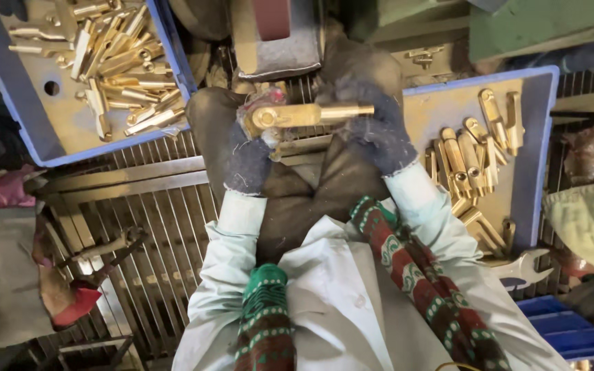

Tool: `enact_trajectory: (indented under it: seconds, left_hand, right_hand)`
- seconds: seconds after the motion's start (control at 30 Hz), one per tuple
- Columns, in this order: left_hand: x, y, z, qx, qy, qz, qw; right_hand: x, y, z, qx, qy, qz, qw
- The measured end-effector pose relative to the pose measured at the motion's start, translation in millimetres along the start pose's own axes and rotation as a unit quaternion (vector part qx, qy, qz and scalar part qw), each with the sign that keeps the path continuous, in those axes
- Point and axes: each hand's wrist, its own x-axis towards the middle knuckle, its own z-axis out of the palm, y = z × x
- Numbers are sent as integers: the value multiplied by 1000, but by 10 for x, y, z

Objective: The person repeatedly picks up brass-colored metal parts from a blue bin and rubs them against a moving belt sander. They handle the parts one at a time, rotating them to polish different surfaces before placing them into a second bin.

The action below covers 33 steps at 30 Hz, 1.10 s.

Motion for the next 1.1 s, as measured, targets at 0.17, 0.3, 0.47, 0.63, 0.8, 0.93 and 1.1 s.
enact_trajectory:
  seconds: [0.17, 0.3, 0.47, 0.63, 0.8, 0.93, 1.1]
  left_hand:
    - [190, 189, -167, 119, -17, -125, 985]
    - [608, 59, -402, 214, 16, -153, 965]
    - [932, -289, -439, 149, 96, -129, 976]
    - [1023, -562, -340, 50, 173, -183, 966]
    - [1073, -765, -334, 76, 205, -206, 954]
    - [1070, -881, -288, 21, 233, -196, 952]
    - [1076, -875, -232, 35, 226, -233, 945]
  right_hand:
    - [422, 197, -24, -31, 37, -17, 999]
    - [835, 155, -173, -98, 29, 55, 993]
    - [1343, 252, -167, -114, 105, 122, 980]
    - [1445, 528, -228, -73, 151, 88, 982]
    - [1547, 626, -336, -34, 148, 57, 987]
    - [1577, 631, -364, -51, 172, 96, 979]
    - [1559, 564, -472, -61, 165, 106, 979]
